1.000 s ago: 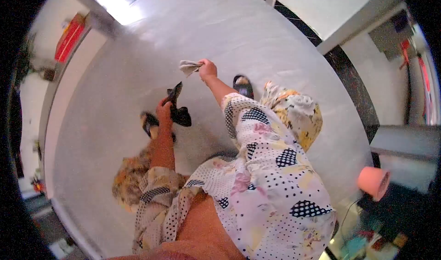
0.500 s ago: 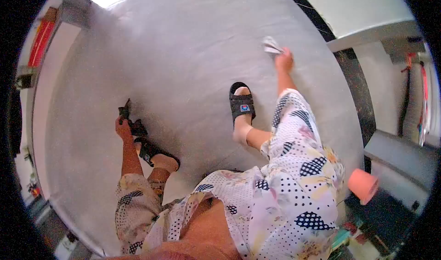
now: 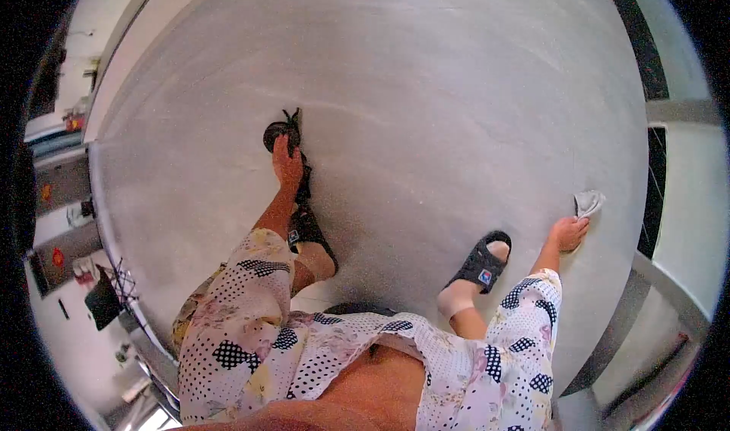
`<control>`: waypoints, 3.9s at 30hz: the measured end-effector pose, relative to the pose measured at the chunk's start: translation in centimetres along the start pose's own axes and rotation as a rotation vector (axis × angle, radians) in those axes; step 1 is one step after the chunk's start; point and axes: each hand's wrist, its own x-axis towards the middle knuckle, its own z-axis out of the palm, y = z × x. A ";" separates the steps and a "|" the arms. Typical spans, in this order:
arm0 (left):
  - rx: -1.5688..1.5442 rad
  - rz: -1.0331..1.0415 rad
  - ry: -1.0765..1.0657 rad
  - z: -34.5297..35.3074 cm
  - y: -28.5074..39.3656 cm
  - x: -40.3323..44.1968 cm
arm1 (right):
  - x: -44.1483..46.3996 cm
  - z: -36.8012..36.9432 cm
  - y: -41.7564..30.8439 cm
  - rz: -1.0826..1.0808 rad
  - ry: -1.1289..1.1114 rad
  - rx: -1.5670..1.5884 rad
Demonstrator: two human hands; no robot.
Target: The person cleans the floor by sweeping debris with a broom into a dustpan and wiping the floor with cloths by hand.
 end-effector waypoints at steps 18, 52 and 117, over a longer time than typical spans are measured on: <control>0.597 0.220 0.113 -3.8 -15.6 16.4 | -13.1 -7.8 -10.7 -0.946 -0.301 0.462; -0.289 0.459 -1.067 8.4 17.0 -18.9 | -22.0 -6.0 -10.6 -1.030 -0.972 0.376; 0.042 -0.260 -0.444 -7.2 3.3 -8.5 | -23.1 -6.3 21.8 0.397 -0.403 -0.599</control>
